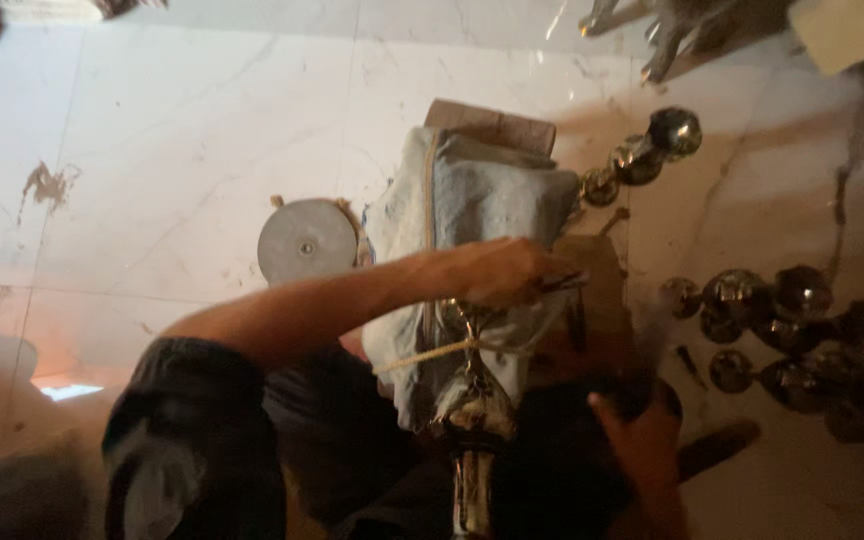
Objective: The person sits on the floor holding a brass vase-shaped object against a cloth pad and engraves patterns into its surface with a small hand tool. They then rub and file the brass object with a flat abrasive block, turning the object to work different sides, with finished brass pieces piled nearby.
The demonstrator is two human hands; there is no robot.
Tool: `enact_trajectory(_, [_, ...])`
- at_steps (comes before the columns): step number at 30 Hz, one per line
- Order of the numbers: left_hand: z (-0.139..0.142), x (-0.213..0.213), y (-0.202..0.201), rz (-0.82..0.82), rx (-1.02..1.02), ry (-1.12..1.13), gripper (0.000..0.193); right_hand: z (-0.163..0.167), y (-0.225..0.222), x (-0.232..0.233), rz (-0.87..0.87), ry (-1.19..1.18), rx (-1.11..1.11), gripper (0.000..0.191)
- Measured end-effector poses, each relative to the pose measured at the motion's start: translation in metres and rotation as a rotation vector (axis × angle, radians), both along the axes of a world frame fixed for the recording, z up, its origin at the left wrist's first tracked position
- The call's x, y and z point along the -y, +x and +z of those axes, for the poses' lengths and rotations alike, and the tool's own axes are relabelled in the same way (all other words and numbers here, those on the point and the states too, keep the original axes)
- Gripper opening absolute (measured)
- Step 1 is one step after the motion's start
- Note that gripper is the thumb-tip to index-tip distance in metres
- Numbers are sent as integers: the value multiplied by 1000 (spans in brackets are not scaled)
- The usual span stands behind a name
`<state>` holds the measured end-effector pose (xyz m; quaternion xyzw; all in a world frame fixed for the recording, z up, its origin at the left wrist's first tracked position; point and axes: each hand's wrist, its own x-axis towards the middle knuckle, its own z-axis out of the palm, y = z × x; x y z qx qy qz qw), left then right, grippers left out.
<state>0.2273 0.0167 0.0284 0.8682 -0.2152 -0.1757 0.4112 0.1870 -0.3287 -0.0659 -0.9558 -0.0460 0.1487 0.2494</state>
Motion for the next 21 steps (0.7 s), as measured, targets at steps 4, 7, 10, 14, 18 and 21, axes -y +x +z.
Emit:
enact_trajectory(4, [0, 1, 3, -53, -149, 60, 57, 10, 27, 6, -195, 124, -140, 56])
enact_trajectory(7, [-9, -4, 7, -122, 37, -10, 52, 16, 32, 5, 122, 195, 206, 39])
enact_trajectory(10, [-18, -5, 10, -171, 203, -30, 59, 20, 35, -4, -3, 289, 68, 41])
enact_trajectory(14, [-19, -7, 8, -166, 121, 16, 61, 27, 44, -19, -5, 108, -66, 50])
enact_trajectory(18, [-15, -10, -3, -29, 136, -2, 51, 31, 55, -22, -154, 103, -164, 53])
enact_trajectory(21, [-12, -12, -10, 30, 184, -106, 66, 32, 64, -15, -89, 117, -142, 56])
